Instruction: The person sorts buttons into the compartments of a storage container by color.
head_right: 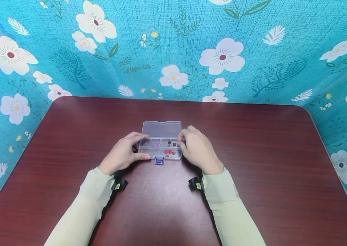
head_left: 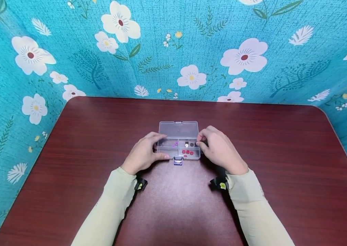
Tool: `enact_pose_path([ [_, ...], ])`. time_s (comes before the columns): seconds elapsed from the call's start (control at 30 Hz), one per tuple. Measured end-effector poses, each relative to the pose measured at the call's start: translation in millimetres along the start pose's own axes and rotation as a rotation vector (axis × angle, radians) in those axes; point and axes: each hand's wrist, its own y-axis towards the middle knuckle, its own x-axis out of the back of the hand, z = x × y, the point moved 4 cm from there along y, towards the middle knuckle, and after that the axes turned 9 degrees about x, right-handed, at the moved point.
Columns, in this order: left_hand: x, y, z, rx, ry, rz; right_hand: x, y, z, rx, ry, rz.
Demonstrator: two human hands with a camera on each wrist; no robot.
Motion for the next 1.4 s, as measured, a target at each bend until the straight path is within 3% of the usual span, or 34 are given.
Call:
enact_pose_path([
  [1.07,0.7,-0.6,0.1,-0.043,-0.022,-0.023,-31,26.3,33,0.080,0.052,0.056],
  [1.4,1.1,-0.9,-0.1,-0.045,-0.020,-0.019,-43,34.4,34,0.062,0.047,0.084],
])
